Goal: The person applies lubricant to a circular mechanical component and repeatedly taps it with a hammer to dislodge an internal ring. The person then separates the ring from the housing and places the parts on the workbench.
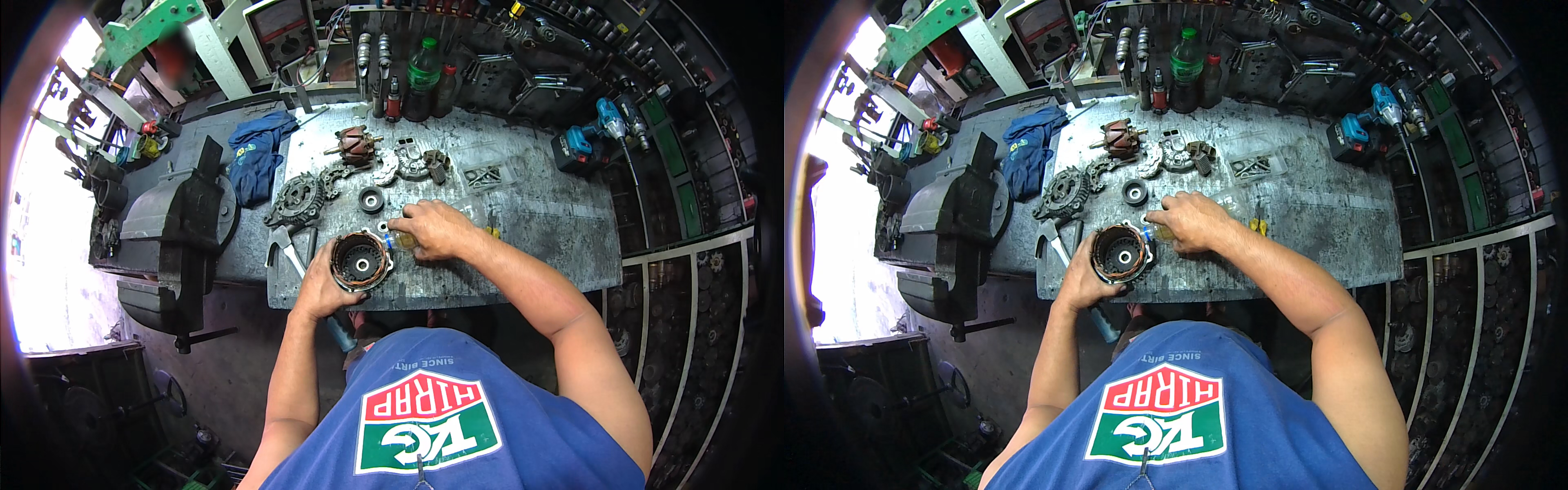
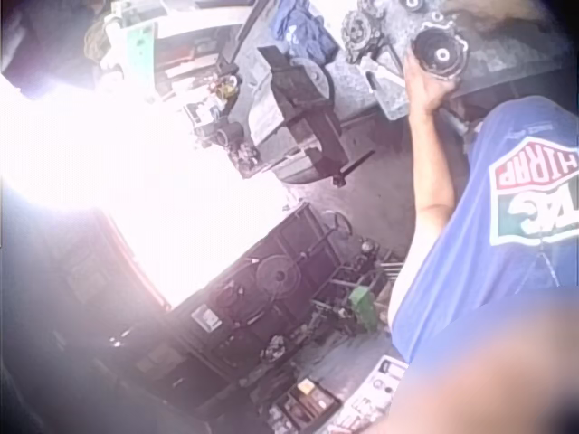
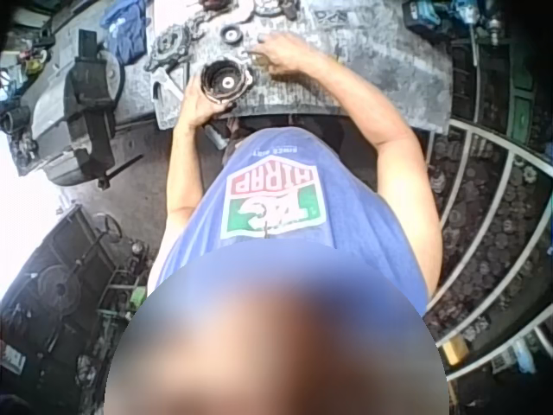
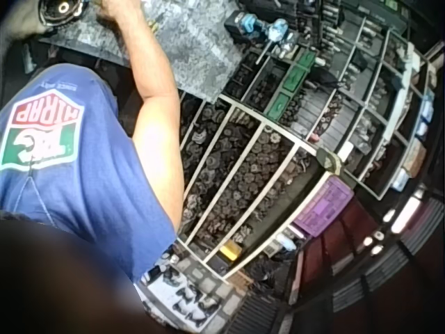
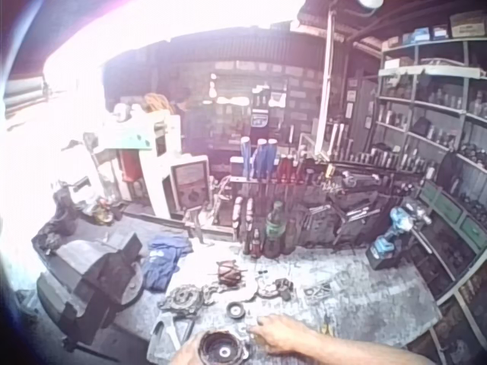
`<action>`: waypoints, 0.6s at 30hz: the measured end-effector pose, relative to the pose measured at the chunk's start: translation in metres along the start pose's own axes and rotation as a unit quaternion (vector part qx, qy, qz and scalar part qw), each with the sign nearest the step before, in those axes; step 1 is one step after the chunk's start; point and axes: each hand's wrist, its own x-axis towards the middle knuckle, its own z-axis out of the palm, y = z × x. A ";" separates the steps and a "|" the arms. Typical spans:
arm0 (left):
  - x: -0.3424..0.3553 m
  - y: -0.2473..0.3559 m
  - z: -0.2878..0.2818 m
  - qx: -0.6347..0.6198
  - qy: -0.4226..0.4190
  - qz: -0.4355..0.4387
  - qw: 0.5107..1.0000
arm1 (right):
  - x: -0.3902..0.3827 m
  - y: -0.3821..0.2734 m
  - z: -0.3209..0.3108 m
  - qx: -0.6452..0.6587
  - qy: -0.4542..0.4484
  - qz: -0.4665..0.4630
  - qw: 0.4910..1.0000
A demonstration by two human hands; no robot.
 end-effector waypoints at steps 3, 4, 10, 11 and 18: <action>0.001 0.001 -0.001 -0.009 0.005 0.007 1.000 | 0.002 0.002 -0.001 -0.008 -0.005 -0.006 1.000; 0.002 0.001 -0.002 -0.009 0.008 0.008 1.000 | 0.003 0.002 -0.001 -0.006 -0.003 -0.009 1.000; 0.003 0.004 -0.007 -0.028 -0.011 0.003 1.000 | 0.008 0.005 -0.002 -0.007 0.000 -0.026 1.000; 0.004 0.004 -0.007 -0.032 -0.012 0.018 0.999 | 0.008 0.006 -0.002 -0.007 0.004 -0.029 1.000; 0.006 0.002 -0.008 -0.018 -0.012 0.011 1.000 | 0.013 0.009 -0.003 -0.013 -0.004 -0.036 0.999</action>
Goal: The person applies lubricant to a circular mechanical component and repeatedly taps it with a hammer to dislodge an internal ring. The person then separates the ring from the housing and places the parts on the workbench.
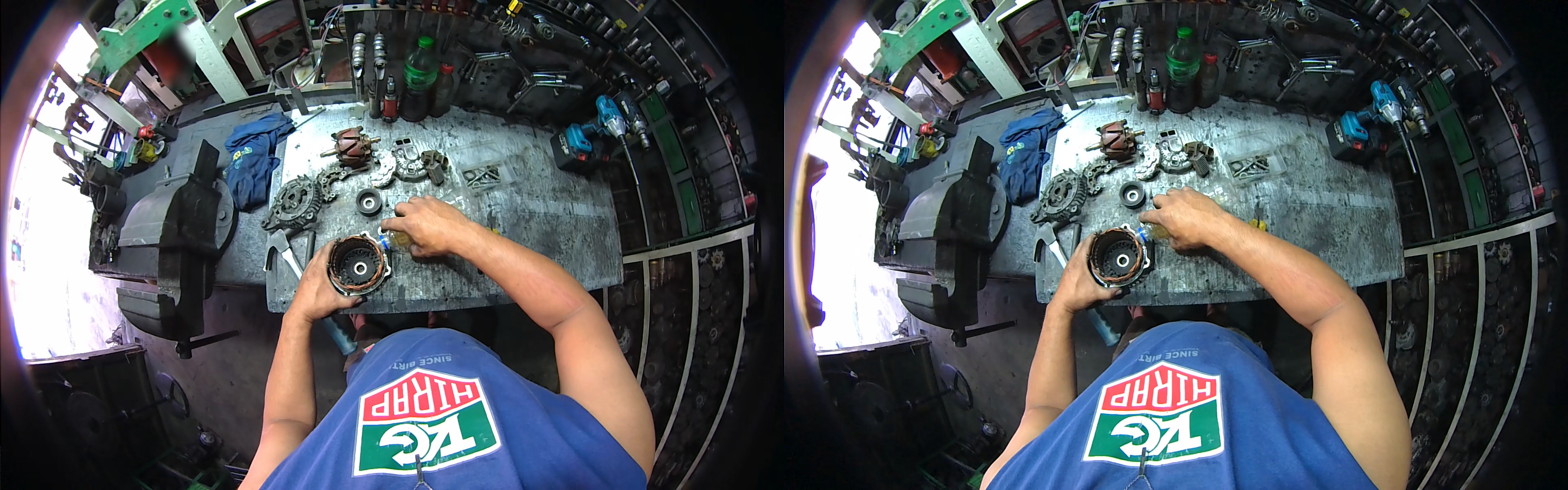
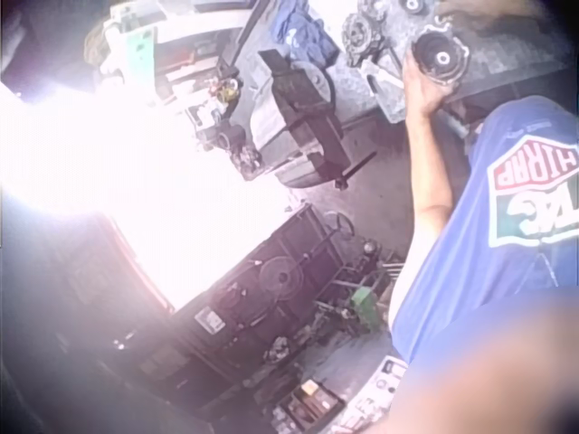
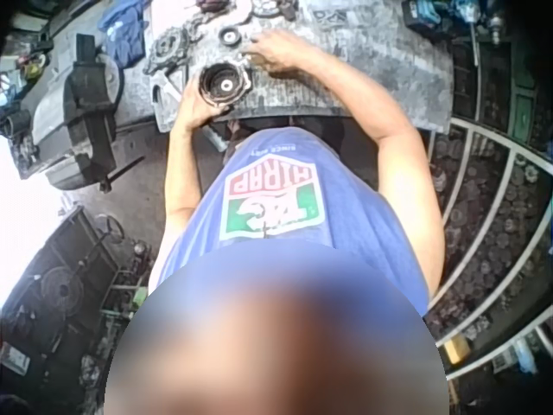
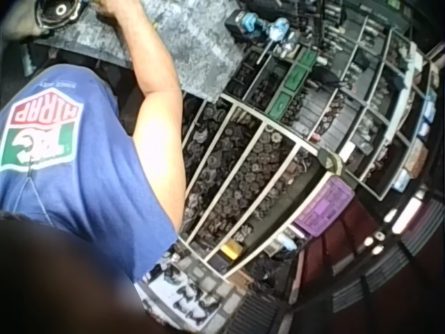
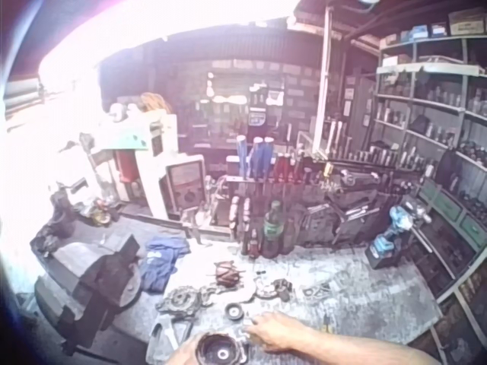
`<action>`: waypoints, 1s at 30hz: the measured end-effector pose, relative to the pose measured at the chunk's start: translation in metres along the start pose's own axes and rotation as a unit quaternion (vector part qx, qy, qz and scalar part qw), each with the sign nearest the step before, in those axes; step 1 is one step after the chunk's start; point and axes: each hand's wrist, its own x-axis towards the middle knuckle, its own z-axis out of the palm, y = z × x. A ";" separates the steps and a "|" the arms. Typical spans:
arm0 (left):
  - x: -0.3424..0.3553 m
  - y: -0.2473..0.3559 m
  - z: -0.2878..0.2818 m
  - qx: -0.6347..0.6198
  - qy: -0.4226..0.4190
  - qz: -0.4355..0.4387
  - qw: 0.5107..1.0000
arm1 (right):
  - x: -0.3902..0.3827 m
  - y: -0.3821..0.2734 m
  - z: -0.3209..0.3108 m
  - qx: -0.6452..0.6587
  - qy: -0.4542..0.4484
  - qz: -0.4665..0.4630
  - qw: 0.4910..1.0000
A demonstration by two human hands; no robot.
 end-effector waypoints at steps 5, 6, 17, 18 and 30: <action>0.001 -0.003 -0.001 -0.013 -0.010 0.010 1.000 | 0.003 0.002 -0.001 0.003 -0.006 -0.001 1.000; 0.002 -0.003 -0.001 -0.006 -0.014 -0.002 1.000 | 0.003 0.003 -0.001 0.004 -0.006 -0.001 1.000; 0.006 0.000 -0.008 -0.005 -0.040 0.020 0.999 | 0.014 0.010 0.003 0.006 -0.008 -0.015 1.000; 0.006 -0.001 -0.008 0.004 -0.041 0.008 0.999 | 0.015 0.010 0.003 0.007 -0.011 -0.017 1.000; 0.008 0.002 -0.010 0.016 -0.051 0.015 0.998 | 0.014 0.016 0.010 0.036 -0.009 -0.005 0.999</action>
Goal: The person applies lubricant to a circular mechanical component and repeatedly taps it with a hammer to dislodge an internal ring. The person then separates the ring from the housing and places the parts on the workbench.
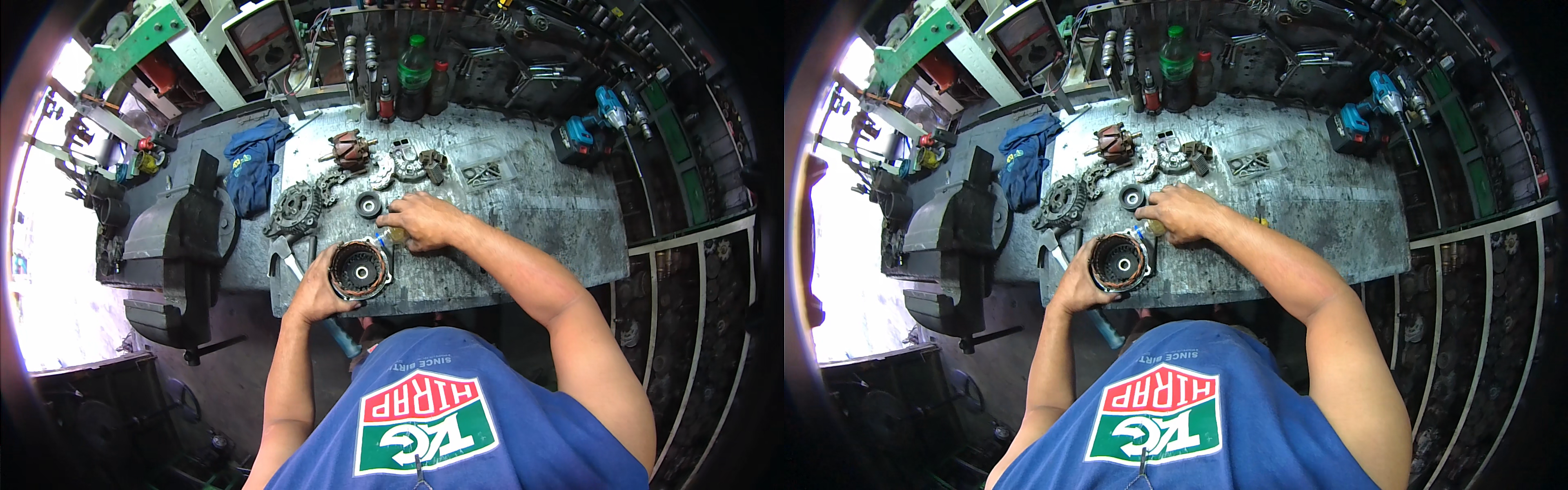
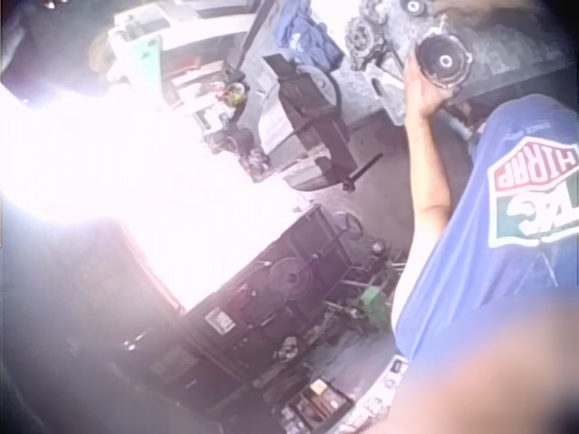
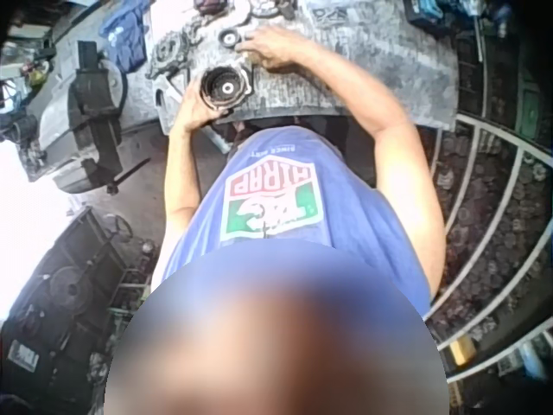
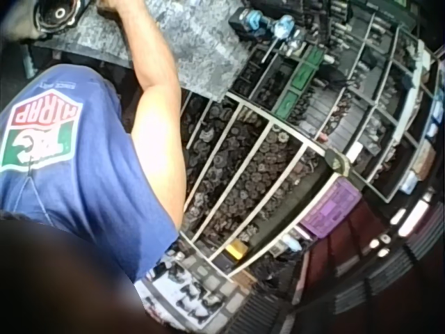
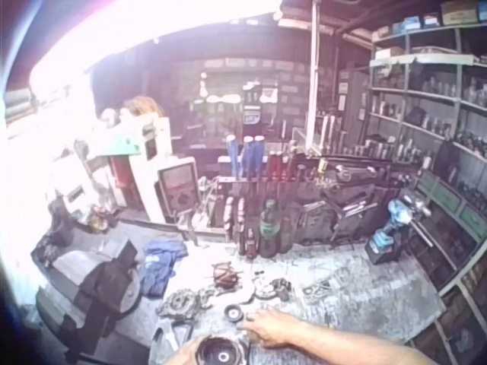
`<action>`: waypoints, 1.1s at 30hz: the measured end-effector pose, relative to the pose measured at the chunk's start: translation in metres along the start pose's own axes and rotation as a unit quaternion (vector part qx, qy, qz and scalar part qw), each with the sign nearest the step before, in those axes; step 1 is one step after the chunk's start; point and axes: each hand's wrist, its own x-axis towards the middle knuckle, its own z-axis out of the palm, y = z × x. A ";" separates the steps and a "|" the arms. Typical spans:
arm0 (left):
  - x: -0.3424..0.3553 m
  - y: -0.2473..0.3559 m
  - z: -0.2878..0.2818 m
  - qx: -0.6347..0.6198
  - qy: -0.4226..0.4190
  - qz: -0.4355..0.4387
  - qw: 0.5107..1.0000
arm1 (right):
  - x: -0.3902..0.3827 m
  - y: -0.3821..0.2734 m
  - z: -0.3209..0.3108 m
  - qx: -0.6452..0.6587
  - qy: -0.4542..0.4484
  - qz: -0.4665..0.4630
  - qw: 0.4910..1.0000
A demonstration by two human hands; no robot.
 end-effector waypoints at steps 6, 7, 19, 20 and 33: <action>-0.003 0.007 0.006 0.015 0.027 0.000 1.000 | -0.033 -0.003 -0.004 0.167 0.118 0.034 0.978; -0.004 0.006 0.008 0.028 0.028 0.007 0.999 | -0.044 -0.003 -0.008 0.199 0.135 0.039 0.970; -0.022 0.015 0.053 0.072 0.126 -0.046 0.988 | -0.212 0.036 -0.001 0.306 0.379 0.202 0.850; -0.023 0.018 0.062 0.087 0.144 -0.066 0.983 | -0.224 0.044 0.004 0.309 0.408 0.208 0.834; 0.023 0.090 0.167 0.079 0.302 -0.207 0.927 | -0.212 0.189 -0.051 0.207 0.549 0.255 0.769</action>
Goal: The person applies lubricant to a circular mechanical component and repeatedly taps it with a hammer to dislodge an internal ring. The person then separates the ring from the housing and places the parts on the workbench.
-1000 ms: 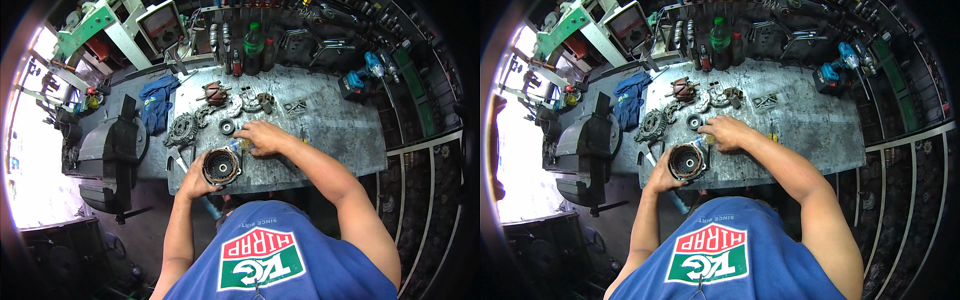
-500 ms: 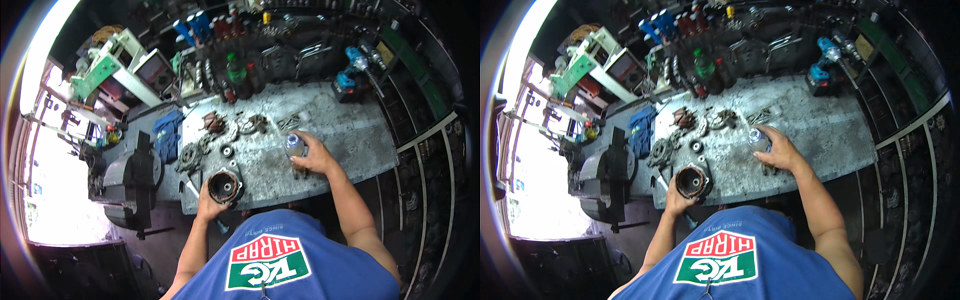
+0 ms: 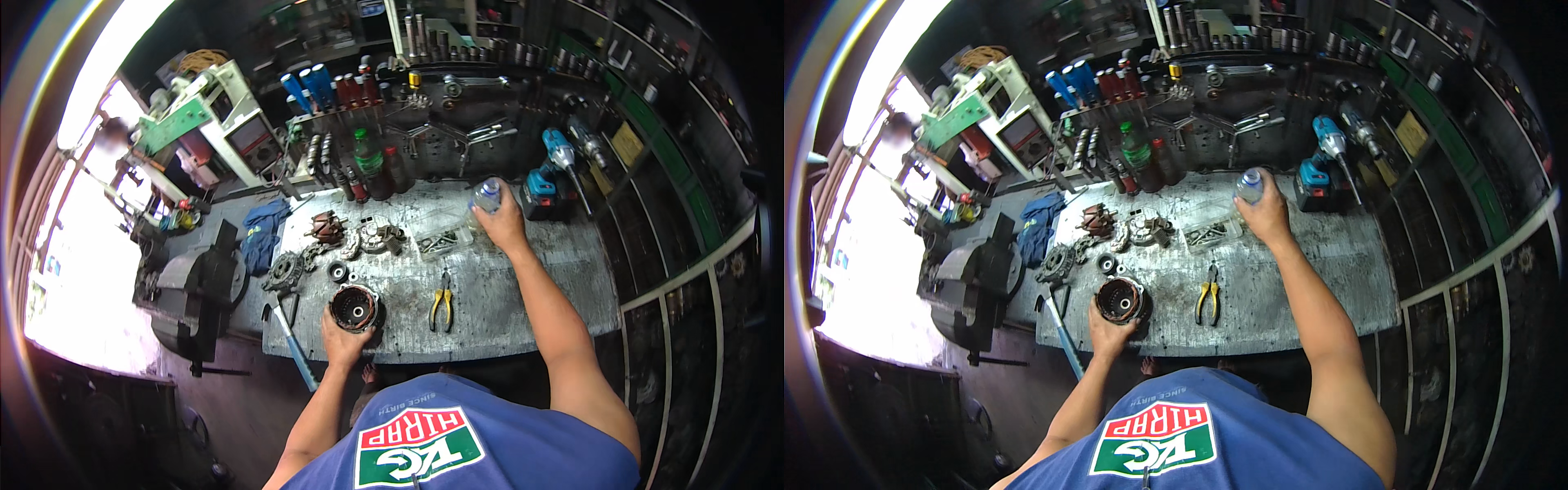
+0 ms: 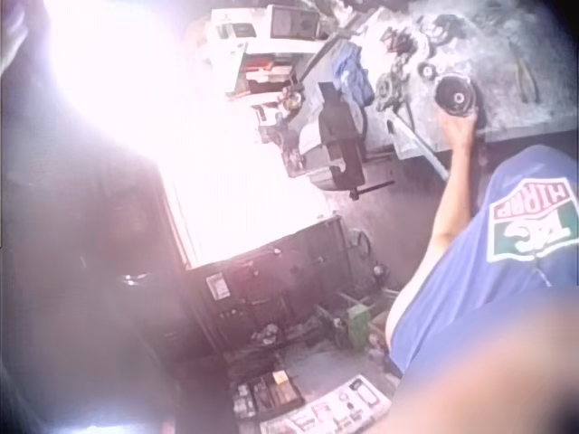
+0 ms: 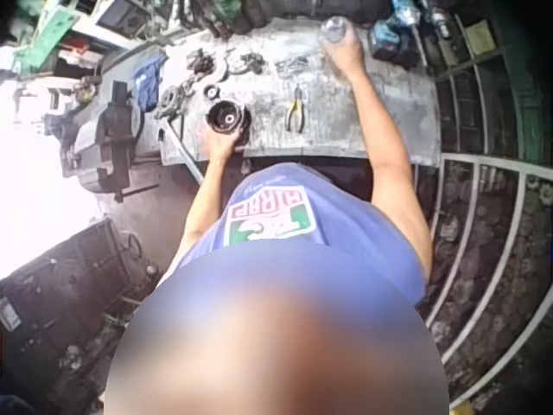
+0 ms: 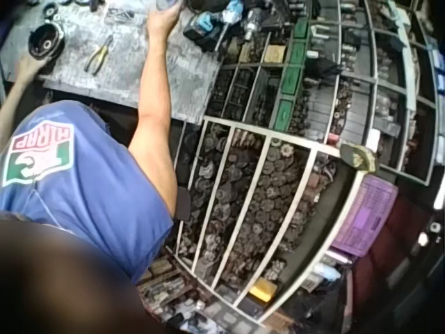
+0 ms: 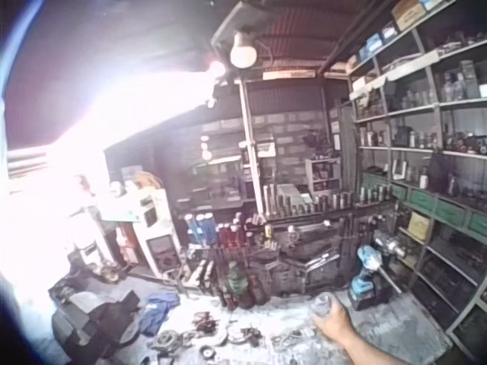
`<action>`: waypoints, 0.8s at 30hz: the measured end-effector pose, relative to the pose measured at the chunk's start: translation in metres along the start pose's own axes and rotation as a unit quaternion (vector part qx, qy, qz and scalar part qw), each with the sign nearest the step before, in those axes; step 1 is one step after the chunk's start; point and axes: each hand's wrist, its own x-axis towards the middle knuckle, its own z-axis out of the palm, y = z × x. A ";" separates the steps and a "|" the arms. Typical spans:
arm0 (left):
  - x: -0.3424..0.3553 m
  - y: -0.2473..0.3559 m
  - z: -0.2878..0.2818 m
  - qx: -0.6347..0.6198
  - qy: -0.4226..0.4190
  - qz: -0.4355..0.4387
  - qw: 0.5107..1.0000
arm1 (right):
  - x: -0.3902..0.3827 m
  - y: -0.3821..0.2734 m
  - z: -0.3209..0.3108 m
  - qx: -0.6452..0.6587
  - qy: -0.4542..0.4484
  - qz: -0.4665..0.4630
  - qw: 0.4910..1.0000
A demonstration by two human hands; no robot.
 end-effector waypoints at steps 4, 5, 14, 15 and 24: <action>-0.007 0.000 0.000 0.013 -0.006 0.000 1.000 | 0.024 -0.034 0.054 0.091 -0.036 -0.082 0.992; -0.010 -0.003 -0.005 -0.023 -0.017 0.012 1.000 | 0.025 -0.047 0.067 0.096 -0.051 -0.091 0.990; -0.044 0.032 -0.080 -0.010 0.095 0.177 0.980 | -0.047 -0.194 0.101 0.197 -0.172 -0.272 0.926; -0.039 0.040 -0.088 -0.024 0.112 0.202 0.973 | -0.062 -0.208 0.099 0.206 -0.187 -0.304 0.911; 0.057 0.033 -0.143 -0.116 0.118 0.238 0.957 | -0.139 -0.251 0.120 0.229 -0.293 -0.180 0.911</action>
